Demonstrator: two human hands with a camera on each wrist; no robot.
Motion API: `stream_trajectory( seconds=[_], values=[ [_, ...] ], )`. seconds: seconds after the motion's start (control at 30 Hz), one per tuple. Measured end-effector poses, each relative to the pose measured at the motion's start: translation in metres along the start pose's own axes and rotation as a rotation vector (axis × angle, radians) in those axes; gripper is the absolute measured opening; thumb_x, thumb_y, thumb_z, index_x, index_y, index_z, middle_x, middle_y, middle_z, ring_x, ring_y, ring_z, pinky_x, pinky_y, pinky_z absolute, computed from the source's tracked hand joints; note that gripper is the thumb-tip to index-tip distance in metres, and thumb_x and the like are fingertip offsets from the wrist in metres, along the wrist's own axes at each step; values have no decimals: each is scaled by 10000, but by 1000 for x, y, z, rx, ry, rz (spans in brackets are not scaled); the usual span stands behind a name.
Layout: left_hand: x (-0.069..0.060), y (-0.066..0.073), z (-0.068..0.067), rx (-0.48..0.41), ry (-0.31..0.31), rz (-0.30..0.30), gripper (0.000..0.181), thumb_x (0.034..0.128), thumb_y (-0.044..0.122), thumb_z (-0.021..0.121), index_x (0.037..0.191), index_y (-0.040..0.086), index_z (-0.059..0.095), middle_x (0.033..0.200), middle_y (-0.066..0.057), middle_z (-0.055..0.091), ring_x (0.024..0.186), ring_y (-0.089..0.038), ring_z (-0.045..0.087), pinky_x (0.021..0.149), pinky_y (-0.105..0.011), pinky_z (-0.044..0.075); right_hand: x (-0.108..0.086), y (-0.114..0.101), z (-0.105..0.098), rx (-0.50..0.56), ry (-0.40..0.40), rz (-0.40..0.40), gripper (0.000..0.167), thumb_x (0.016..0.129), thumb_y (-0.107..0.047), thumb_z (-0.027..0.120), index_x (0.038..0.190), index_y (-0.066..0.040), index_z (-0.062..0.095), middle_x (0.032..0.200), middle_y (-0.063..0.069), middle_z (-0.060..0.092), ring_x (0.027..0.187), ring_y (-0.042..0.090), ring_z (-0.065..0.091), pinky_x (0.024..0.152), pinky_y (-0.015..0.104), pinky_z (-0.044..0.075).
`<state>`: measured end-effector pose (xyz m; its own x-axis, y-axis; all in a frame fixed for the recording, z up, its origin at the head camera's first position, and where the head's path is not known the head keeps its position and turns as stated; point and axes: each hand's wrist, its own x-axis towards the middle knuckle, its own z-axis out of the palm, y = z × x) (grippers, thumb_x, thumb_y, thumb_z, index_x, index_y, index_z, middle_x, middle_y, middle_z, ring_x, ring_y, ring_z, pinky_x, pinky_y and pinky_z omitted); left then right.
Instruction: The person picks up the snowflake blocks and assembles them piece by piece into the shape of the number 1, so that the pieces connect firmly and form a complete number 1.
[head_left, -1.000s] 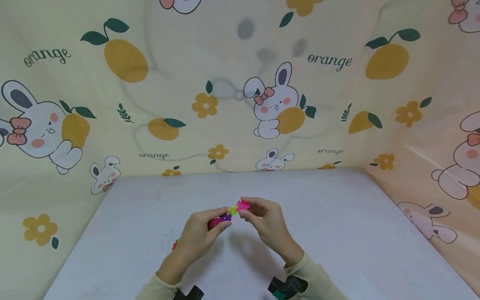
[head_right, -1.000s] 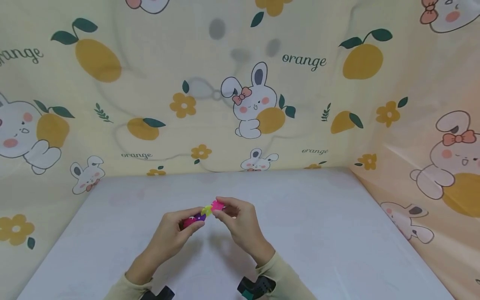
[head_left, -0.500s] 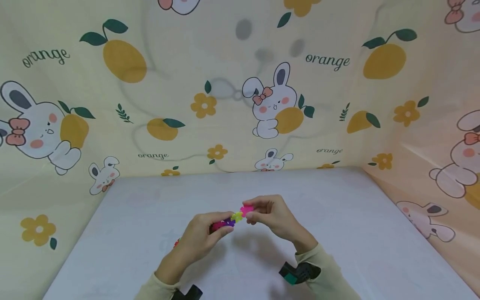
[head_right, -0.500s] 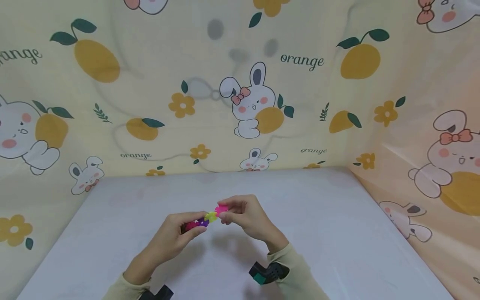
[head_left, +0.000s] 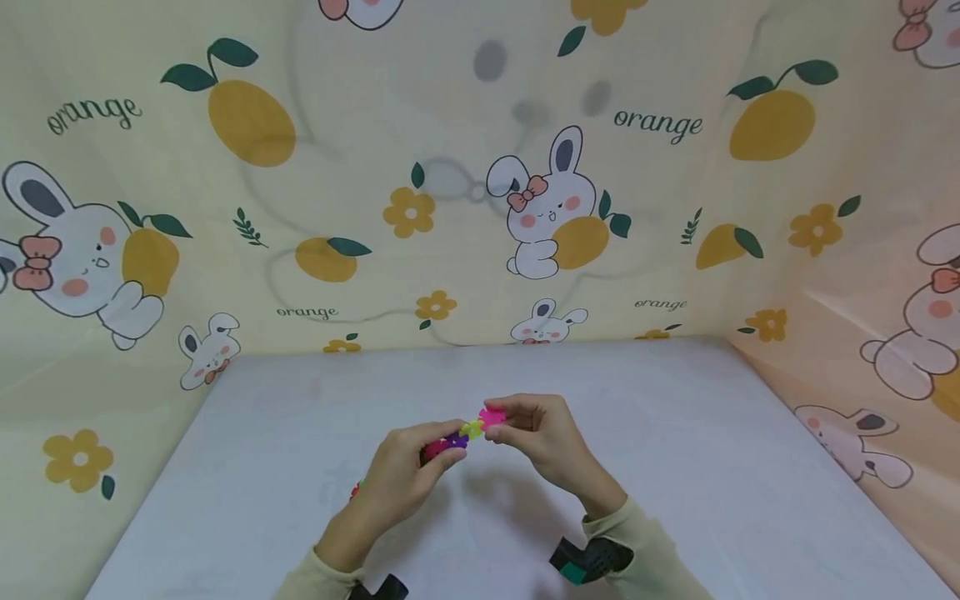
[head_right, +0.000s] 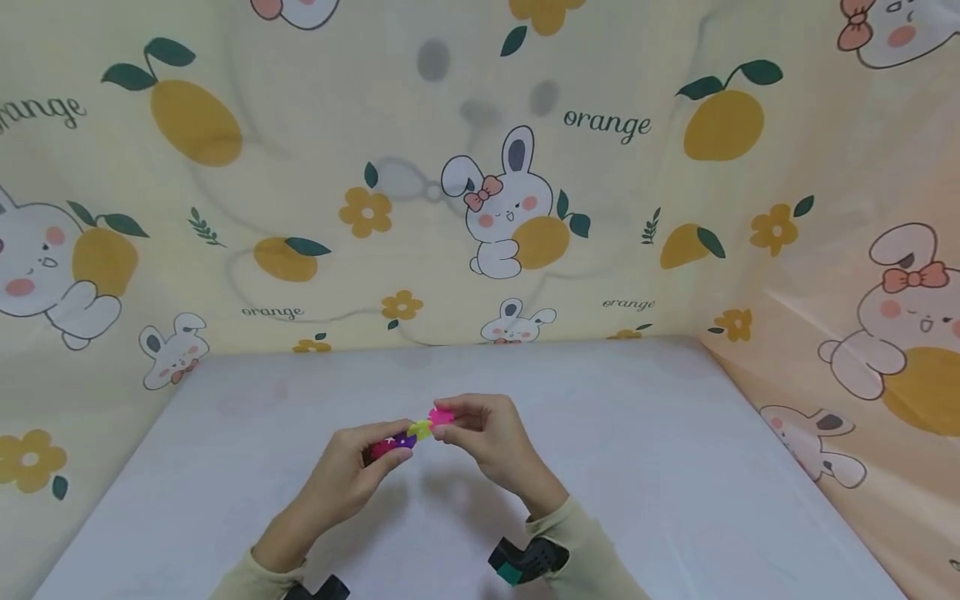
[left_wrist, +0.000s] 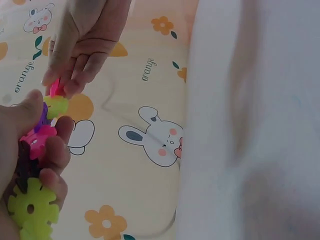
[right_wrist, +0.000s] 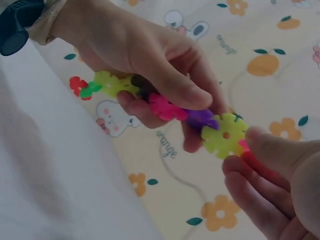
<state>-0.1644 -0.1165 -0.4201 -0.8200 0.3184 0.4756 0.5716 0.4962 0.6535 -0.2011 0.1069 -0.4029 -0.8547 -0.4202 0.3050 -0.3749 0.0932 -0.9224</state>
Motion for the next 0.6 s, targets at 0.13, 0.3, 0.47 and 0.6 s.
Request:
stream_trajectory(
  seconds=[0.13, 0.3, 0.47, 0.6],
  values=[
    [0, 2, 0, 20, 41, -6, 303, 889, 134, 764, 1175, 39, 741, 1035, -66, 780, 785, -67, 631, 707, -216, 558, -1, -1, 7, -64, 66, -13, 328, 873, -49, 763, 1181, 50, 708, 1079, 219, 754, 863, 92, 746, 796, 259, 609],
    [0, 5, -1, 4, 79, -37, 315, 863, 118, 785, 1166, 41, 747, 1084, -82, 779, 882, -120, 706, 800, -280, 601, -3, 1, 13, -142, 131, -27, 328, 879, -99, 771, 1190, -10, 724, 1097, 138, 770, 950, 136, 749, 861, 237, 588],
    [1, 4, -2, -20, 64, -50, 318, 870, 120, 779, 1178, 48, 744, 1090, -83, 777, 858, -100, 677, 776, -250, 587, -2, 1, 14, -164, 141, -18, 332, 883, -115, 771, 1199, -24, 722, 1092, 117, 774, 964, 174, 754, 863, 222, 583],
    [1, 2, -3, -14, 44, -53, 316, 879, 116, 769, 1188, 51, 739, 1074, -78, 778, 807, -72, 622, 727, -215, 557, -2, 3, 15, -164, 130, -18, 335, 887, -128, 769, 1201, -19, 719, 1094, 123, 773, 968, 179, 756, 867, 225, 584]
  ],
)
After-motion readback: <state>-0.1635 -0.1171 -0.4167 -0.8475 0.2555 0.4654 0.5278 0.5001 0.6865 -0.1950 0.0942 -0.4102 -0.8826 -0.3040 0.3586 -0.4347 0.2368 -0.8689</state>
